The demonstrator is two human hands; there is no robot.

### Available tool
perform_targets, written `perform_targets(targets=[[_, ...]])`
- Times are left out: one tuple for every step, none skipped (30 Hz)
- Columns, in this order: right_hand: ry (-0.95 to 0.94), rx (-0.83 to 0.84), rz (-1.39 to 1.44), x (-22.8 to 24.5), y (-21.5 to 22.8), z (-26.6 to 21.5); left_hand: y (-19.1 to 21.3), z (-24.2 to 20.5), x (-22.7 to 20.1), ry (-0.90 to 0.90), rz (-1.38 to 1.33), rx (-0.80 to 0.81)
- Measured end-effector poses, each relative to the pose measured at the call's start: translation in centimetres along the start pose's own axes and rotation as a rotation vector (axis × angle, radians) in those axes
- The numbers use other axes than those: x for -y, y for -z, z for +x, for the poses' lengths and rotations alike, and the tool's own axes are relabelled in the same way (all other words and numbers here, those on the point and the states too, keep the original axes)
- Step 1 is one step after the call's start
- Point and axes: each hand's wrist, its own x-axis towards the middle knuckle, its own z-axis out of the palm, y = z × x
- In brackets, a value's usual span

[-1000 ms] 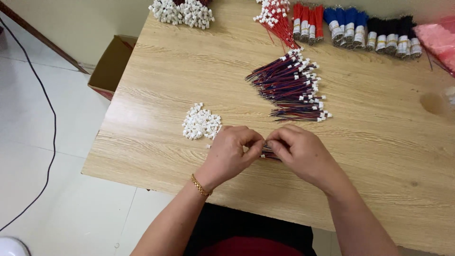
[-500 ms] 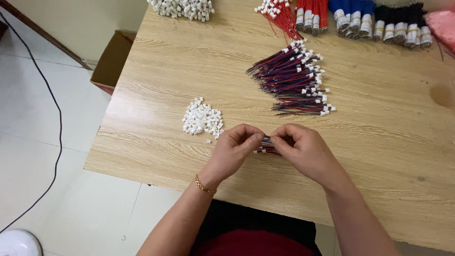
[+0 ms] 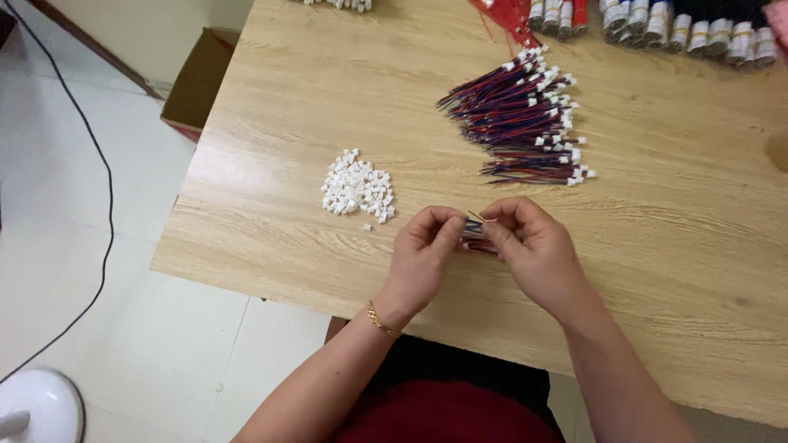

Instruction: Attaching small white plastic connectors to the ends of multi-colored wire bundles

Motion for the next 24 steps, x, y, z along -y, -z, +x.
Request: perform_targets(targets=[[-0.005, 0.008, 0.001, 0.6, 0.1, -0.2, -0.3, -0.3, -1.3, 0.005, 0.000, -0.008], [0.024, 0.026, -0.070, 1.2, 0.0, -0.4, -0.4, -0.7, -2.6, -0.157, 0.199, -0.010], [0.055, 0.044, -0.141, 1.7, -0.1, -0.5, -0.6, -1.1, -3.9, -0.317, 0.401, -0.010], [0.053, 0.058, -0.138, 1.6, 0.0, -0.6, -0.3, -1.2, -3.6, -0.312, 0.405, -0.022], [0.076, 0.061, -0.210, 1.4, 0.1, -0.8, -0.1, -1.3, -3.3, -0.358, 0.446, -0.005], [0.099, 0.061, -0.283, 1.3, 0.3, -0.9, -0.1, -1.4, -3.0, -0.404, 0.485, 0.016], [0.097, 0.071, -0.281, 1.2, 0.3, -0.9, 0.4, -1.3, -2.8, -0.399, 0.487, 0.008], [0.144, 0.055, -0.320, 1.2, 0.4, -0.8, 0.8, -1.2, -2.7, -0.348, 0.543, 0.042], [0.192, 0.038, -0.358, 1.2, 0.6, -0.7, 1.2, -1.0, -2.5, -0.297, 0.599, 0.077], [0.192, 0.042, -0.356, 0.9, 0.7, -0.7, 2.3, -0.7, -2.9, -0.295, 0.601, 0.074], [0.158, 0.009, -0.291, 0.5, 0.8, -0.7, 3.4, -0.3, -3.4, -0.295, 0.743, 0.071], [0.121, -0.025, -0.225, 0.3, 0.8, -0.7, 4.4, 0.1, -3.9, -0.291, 0.886, 0.072], [0.118, -0.023, -0.221, 0.2, 0.8, -0.4, 5.8, 0.2, -4.1, -0.287, 0.890, 0.073], [0.085, -0.014, -0.165, 0.1, 0.8, -0.3, 7.2, 0.3, -4.3, -0.286, 1.064, -0.004], [0.052, -0.005, -0.109, 0.1, 0.8, -0.2, 8.5, 0.4, -4.5, -0.283, 1.237, -0.084], [0.053, -0.009, -0.106, 0.0, 0.5, -0.1, 9.2, 0.2, -4.1, -0.286, 1.240, -0.081], [0.041, 0.000, -0.096, 0.0, 0.1, 0.1, 9.8, 0.0, -3.8, -0.279, 1.316, -0.124], [0.034, 0.009, -0.090, 0.1, -0.2, 0.5, 10.3, 0.1, -3.5, -0.276, 1.388, -0.172], [0.041, 0.005, -0.089, 0.5, -0.6, 0.4, 10.3, 0.0, -3.6, -0.285, 1.388, -0.173], [0.030, 0.026, -0.097, 0.9, -1.0, 0.5, 10.3, 0.1, -3.7, -0.263, 1.388, -0.159], [0.018, 0.048, -0.105, 1.3, -1.4, 0.6, 10.3, 0.3, -3.7, -0.242, 1.387, -0.146], [0.029, 0.045, -0.106, 1.5, -1.2, 0.7, 10.4, 0.5, -3.4, -0.253, 1.386, -0.151], [0.022, 0.052, -0.105, 1.6, -1.1, 0.9, 10.6, 0.7, -2.9, -0.245, 1.402, -0.156], [0.010, 0.058, -0.104, 1.7, -1.0, 0.8, 10.8, 0.8, -2.4, -0.232, 1.417, -0.157]])
